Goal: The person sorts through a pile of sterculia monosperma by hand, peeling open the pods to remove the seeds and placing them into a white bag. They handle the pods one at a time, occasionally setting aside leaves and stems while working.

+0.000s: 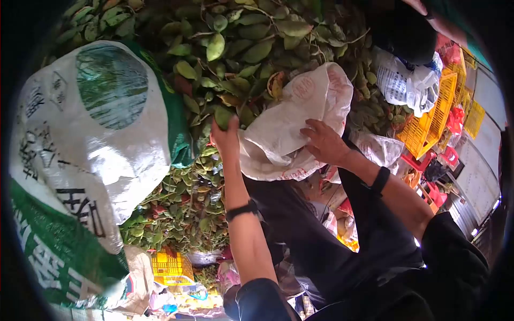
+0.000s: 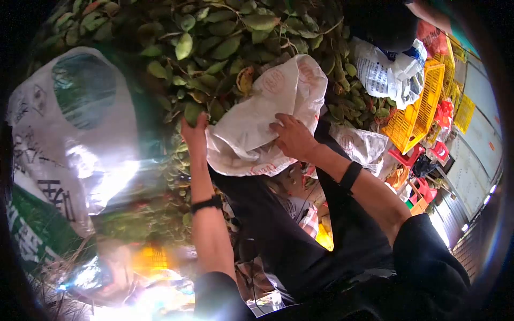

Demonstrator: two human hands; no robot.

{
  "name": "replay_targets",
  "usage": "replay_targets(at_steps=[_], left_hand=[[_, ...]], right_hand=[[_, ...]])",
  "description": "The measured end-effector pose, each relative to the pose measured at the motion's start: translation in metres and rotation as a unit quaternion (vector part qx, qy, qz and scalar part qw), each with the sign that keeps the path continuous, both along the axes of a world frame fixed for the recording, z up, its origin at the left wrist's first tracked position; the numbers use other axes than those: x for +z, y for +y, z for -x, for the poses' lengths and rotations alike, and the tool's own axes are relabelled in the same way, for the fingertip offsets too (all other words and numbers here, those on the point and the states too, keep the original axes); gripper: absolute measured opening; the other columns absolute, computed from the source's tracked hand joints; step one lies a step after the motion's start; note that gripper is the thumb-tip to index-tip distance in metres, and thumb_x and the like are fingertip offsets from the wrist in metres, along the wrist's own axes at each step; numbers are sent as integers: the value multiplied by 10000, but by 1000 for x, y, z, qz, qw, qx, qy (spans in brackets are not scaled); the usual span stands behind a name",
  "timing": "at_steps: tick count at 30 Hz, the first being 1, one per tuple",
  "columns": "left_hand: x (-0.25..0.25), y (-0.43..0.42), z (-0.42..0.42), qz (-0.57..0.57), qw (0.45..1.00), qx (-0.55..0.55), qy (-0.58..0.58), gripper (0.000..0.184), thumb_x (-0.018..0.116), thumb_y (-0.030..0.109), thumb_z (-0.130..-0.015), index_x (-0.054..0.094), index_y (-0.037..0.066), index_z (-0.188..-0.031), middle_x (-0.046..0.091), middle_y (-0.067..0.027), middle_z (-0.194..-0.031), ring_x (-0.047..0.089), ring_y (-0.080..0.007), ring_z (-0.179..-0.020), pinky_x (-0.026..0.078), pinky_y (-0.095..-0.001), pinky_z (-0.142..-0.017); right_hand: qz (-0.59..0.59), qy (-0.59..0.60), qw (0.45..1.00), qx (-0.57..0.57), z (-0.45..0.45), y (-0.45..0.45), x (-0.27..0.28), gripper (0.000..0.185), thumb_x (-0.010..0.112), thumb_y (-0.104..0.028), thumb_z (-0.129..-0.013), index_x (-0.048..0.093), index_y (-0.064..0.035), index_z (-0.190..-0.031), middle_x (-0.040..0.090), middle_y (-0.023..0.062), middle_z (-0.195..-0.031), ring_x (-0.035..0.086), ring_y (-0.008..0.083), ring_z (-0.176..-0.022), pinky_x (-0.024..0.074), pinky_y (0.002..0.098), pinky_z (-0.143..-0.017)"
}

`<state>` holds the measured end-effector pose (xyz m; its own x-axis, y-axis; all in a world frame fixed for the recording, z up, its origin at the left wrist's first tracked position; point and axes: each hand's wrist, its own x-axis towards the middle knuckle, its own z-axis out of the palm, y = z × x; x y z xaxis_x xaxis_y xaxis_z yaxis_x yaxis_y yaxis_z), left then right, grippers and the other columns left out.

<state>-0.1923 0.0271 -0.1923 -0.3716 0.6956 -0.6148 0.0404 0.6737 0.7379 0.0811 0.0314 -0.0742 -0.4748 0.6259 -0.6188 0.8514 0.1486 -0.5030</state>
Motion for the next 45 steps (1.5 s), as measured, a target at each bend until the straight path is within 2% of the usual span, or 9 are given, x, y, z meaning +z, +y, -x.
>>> replay_targets(at_steps=[4,8,10,12,14,23,29,38,45], left_hand=[[112,13,4,-16,983,83,-164,274,654,-6,-818,567,-1,-1077,622,-48,-848,594,-129,-709,497,-251,-650],[191,21,-12,-46,998,7,-47,426,638,-61,-769,546,-6,-1181,605,-79,-923,599,-182,-787,516,-308,-694],[228,31,-23,-137,969,-150,142,566,627,-95,-707,546,42,-1251,585,-113,-1042,599,-242,-932,511,-322,-765],[252,32,-37,-117,991,-44,54,528,610,-101,-743,562,57,-1245,583,-114,-1059,602,-240,-948,505,-313,-798],[267,26,-37,-115,993,-27,9,499,602,-100,-762,568,51,-1237,578,-117,-1069,602,-232,-947,507,-314,-798],[278,8,-92,-135,988,-52,56,178,591,-62,-810,584,-50,-988,567,-98,-901,599,-202,-785,489,-288,-694],[300,-16,-104,-38,989,-144,-20,294,580,22,-843,566,-12,-1134,550,-185,-1057,586,-321,-901,505,-324,-740],[350,-10,-110,-77,977,-188,-66,433,586,81,-865,493,42,-1286,586,-166,-1053,565,-269,-994,457,-367,-873],[364,-55,-79,56,965,148,-210,476,568,142,-891,388,84,-1328,587,-99,-992,584,-229,-779,509,-405,-638]], right_hand=[[-24,131,988,-74,48,59,41,417,655,-198,-795,547,-49,-1169,500,197,-1194,536,360,-1027,465,422,-827],[232,200,912,-274,110,101,108,463,695,-214,-828,527,-47,-1226,587,99,-1063,579,174,-916,482,295,-763],[200,228,918,-256,122,99,117,476,696,-293,-823,542,-22,-1184,603,115,-974,569,156,-826,475,297,-706],[170,256,922,-237,124,95,126,514,697,-372,-818,557,2,-1142,619,131,-885,560,138,-736,468,298,-650],[243,252,891,-290,117,90,138,436,665,-192,-872,511,6,-1229,593,37,-976,529,92,-819,462,248,-685],[279,214,862,-366,75,80,169,354,649,-232,-886,559,32,-1105,570,1,-829,505,51,-722,422,218,-600],[371,294,779,-412,38,44,166,355,611,-293,-908,531,-2,-1095,564,2,-913,527,46,-718,434,209,-592],[345,225,843,-347,9,22,216,423,385,-410,-997,547,-63,-1177,575,-31,-874,540,87,-716,486,246,-631],[339,162,871,-316,-36,1,276,451,495,-497,-925,596,-58,-941,602,28,-814,586,113,-682,502,275,-637]])
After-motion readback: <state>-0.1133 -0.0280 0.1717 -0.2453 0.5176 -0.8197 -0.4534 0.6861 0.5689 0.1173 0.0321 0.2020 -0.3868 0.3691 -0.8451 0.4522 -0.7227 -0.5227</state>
